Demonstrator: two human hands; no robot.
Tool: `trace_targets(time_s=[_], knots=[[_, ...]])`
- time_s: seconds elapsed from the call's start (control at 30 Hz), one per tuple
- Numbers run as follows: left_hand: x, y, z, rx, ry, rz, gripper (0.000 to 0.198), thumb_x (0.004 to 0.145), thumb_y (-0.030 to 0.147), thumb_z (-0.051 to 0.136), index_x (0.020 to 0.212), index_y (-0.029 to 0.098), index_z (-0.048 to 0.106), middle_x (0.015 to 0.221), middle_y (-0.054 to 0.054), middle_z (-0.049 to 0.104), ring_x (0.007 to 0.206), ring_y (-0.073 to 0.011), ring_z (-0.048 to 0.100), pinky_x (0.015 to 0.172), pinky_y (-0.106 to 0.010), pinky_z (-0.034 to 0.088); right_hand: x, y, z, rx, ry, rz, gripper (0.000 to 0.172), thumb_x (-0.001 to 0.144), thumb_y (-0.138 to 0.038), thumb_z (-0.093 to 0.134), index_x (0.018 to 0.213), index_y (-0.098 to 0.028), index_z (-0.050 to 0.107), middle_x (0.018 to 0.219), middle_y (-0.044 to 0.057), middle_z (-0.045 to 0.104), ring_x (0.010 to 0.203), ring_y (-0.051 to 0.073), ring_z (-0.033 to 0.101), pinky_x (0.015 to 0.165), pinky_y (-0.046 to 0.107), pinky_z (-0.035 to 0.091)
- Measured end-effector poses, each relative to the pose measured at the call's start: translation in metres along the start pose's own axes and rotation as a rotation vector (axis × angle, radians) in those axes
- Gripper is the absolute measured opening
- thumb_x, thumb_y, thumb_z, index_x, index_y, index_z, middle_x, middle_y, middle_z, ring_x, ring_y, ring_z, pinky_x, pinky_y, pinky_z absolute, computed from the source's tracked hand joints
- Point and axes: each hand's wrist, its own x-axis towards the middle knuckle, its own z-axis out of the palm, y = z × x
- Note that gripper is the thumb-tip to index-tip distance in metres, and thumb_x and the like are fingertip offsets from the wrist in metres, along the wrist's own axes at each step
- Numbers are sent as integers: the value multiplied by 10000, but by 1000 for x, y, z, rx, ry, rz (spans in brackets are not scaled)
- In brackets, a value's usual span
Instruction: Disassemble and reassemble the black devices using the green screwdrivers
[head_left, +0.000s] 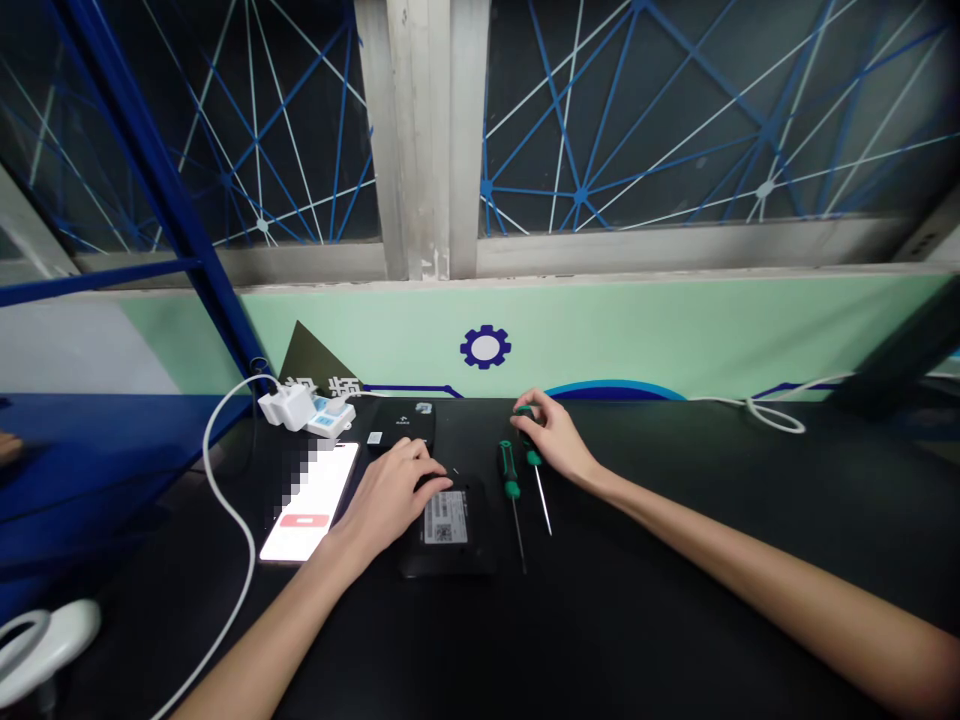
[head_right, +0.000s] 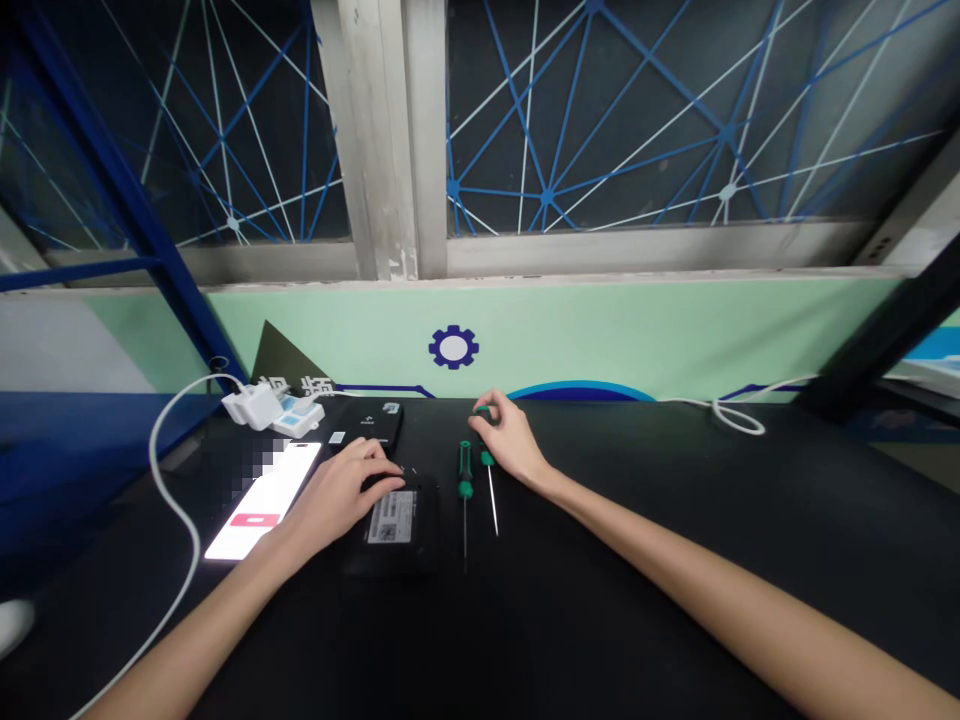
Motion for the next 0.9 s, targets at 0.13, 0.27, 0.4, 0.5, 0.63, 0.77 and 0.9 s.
trace_targets(time_s=[0.13,0.27,0.4,0.5,0.63,0.77,0.9], knots=[[0,1,1,10,7,15,170,988,289,589,979,225,746,921,-17,664,913,-194,624,761,-305,500,-1,1,-1,-302,-57,-45,52,758,-268,547,778,-226,523,641,-38,506,575,154,463,585,275,343],[0,2,1,8,10,35,175,995,269,574,1005,221,742,920,-19,662,906,-190,628,763,-304,497,-4,-3,1,-518,-123,-97,62,759,-224,550,725,-222,498,661,-11,581,599,164,514,604,272,340],[0,3,1,13,11,34,169,994,265,572,1016,221,734,922,-19,656,908,-193,627,770,-308,499,-7,-9,4,-665,-171,-99,188,779,-220,560,629,-216,447,647,1,602,602,163,517,573,272,290],[1,4,1,26,4,35,166,994,259,565,1016,221,725,928,-22,652,913,-198,628,780,-316,505,-9,-12,6,-723,-188,-105,252,842,-280,565,625,-210,459,662,4,621,606,163,526,555,273,263],[0,5,0,28,6,33,171,998,255,554,1024,214,718,937,-26,651,921,-201,628,785,-321,509,-10,-13,8,-704,-200,-112,264,929,-347,534,705,-210,557,715,9,653,636,166,567,561,270,288],[-1,6,0,33,1,39,174,995,233,544,1028,202,712,934,-29,649,921,-204,622,801,-339,507,-12,-14,8,-652,-248,-279,184,913,-377,592,911,-205,656,798,37,668,798,217,603,674,300,376],[-3,5,2,55,28,65,181,987,237,535,1036,214,708,939,-33,646,914,-209,613,813,-354,500,-17,-21,7,-615,-380,-424,329,879,-370,655,1166,-208,649,794,37,673,826,240,570,785,369,382]])
